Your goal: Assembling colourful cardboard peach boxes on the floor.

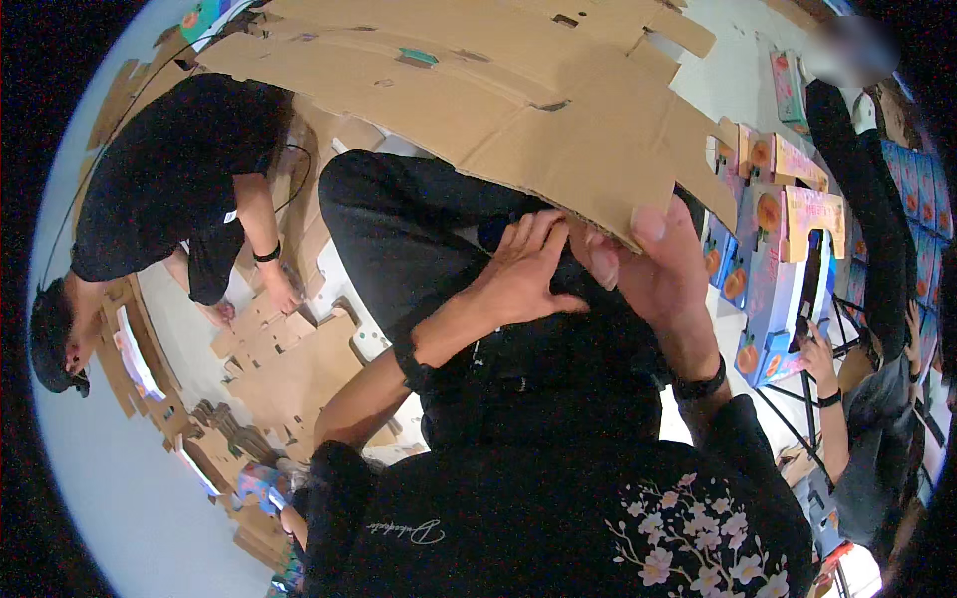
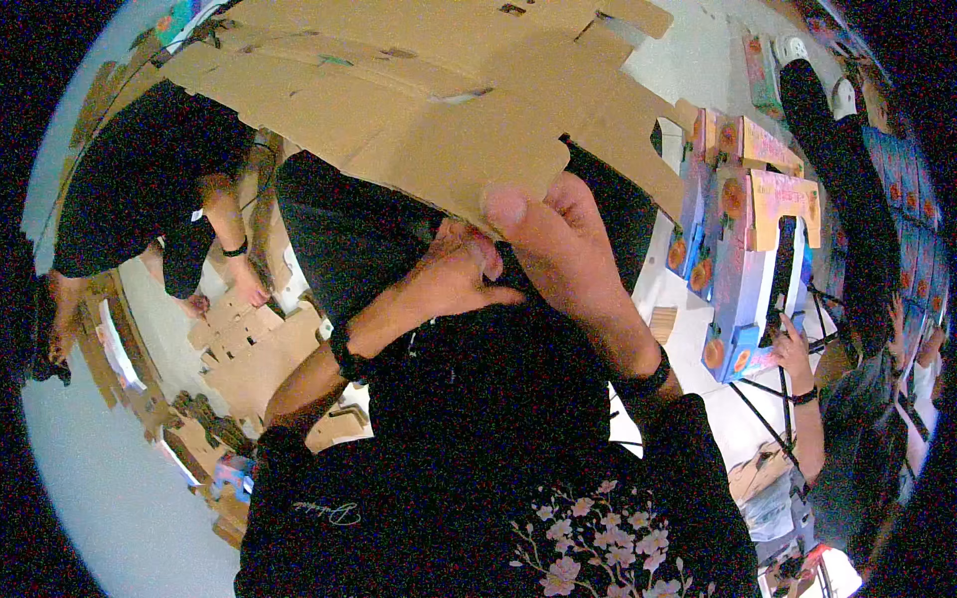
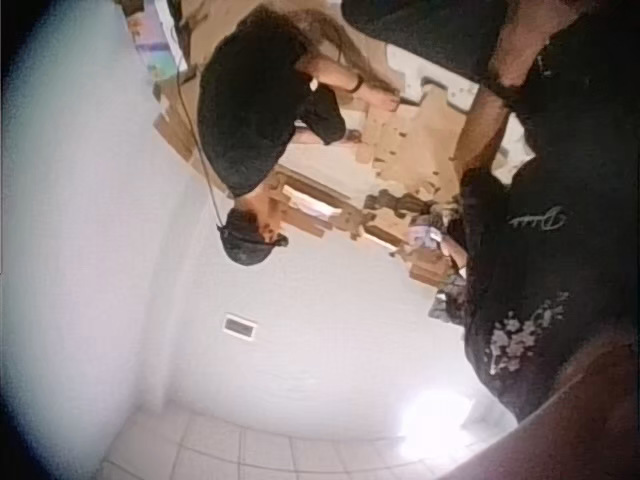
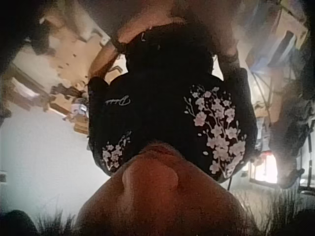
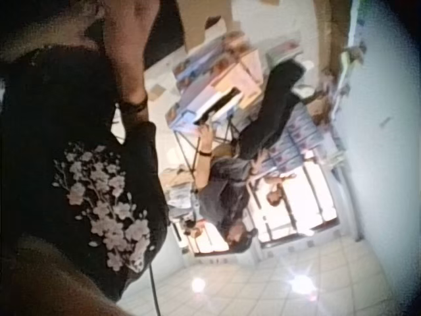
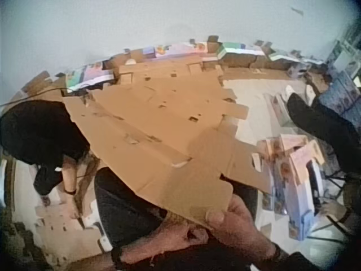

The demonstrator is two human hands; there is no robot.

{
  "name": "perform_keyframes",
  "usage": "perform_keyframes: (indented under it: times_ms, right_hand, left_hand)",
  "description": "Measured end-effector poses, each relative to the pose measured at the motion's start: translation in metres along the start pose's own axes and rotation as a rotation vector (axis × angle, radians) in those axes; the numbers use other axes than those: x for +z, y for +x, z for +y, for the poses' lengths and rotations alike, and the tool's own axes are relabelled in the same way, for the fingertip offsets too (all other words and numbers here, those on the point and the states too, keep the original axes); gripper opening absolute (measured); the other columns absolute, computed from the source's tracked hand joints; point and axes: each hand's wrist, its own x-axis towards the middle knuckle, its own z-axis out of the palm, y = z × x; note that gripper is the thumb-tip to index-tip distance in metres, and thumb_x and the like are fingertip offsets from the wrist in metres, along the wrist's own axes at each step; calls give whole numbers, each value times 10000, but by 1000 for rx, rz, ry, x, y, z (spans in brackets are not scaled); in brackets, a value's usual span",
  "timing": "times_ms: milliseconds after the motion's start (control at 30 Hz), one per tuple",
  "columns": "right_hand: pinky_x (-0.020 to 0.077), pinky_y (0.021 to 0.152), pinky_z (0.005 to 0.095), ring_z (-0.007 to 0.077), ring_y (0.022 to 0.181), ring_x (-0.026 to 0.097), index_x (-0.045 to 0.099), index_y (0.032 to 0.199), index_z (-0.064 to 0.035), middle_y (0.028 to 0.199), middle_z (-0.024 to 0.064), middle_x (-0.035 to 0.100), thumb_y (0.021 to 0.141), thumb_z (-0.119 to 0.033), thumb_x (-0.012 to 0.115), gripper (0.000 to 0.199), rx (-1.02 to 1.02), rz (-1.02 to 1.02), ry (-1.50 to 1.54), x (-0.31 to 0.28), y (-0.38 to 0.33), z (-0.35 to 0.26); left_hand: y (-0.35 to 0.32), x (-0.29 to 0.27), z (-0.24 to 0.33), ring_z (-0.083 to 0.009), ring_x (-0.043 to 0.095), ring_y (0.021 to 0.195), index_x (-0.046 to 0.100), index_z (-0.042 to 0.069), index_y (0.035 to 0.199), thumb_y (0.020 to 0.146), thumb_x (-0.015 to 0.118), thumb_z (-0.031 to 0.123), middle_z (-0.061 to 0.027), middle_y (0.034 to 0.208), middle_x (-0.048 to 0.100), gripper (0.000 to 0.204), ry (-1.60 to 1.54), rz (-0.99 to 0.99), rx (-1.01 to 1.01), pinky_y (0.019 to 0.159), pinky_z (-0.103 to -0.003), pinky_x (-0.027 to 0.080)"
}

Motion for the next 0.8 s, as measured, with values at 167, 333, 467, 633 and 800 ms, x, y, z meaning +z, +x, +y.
perform_keyframes:
  times_ms: [167,333,467,633,800]
  right_hand:
    - [317,512,265,129,528,438,592,876,4,623,54,507,926,-448,559,456,1,-12,39,5,3,-1]
    - [326,516,266,132,527,444,588,857,-3,631,57,509,924,-453,565,456,48,-3,-19,21,7,1]
    - [327,518,263,129,529,447,591,852,-2,636,58,511,925,-449,564,454,43,-3,-10,28,16,9]
    - [436,548,276,147,639,565,635,983,16,819,84,650,958,-319,580,340,-19,-112,116,24,5,4]
    - [365,529,267,133,566,491,623,895,8,678,66,569,918,-366,608,374,101,-24,56,35,-3,6]
  left_hand:
    - [42,-31,-49,-397,450,1286,503,-10,1296,802,766,238,-222,1368,497,612,-667,3,-427,1026,-465,399]
    - [25,-38,-39,-442,251,1420,358,-11,1433,756,796,342,-283,1512,300,880,-518,-360,-176,1161,-470,247]
    - [15,-35,-53,-382,399,1353,463,15,1378,816,744,284,-236,1420,459,683,-353,-246,-169,1109,-455,339]
    - [26,-59,-74,-323,581,1194,612,13,1217,873,640,91,-167,1231,644,353,-360,162,-128,1012,-433,440]
    - [-1,-70,-45,-336,543,1218,562,20,1259,795,736,190,-169,1270,599,524,-372,-44,-124,1045,-434,399]
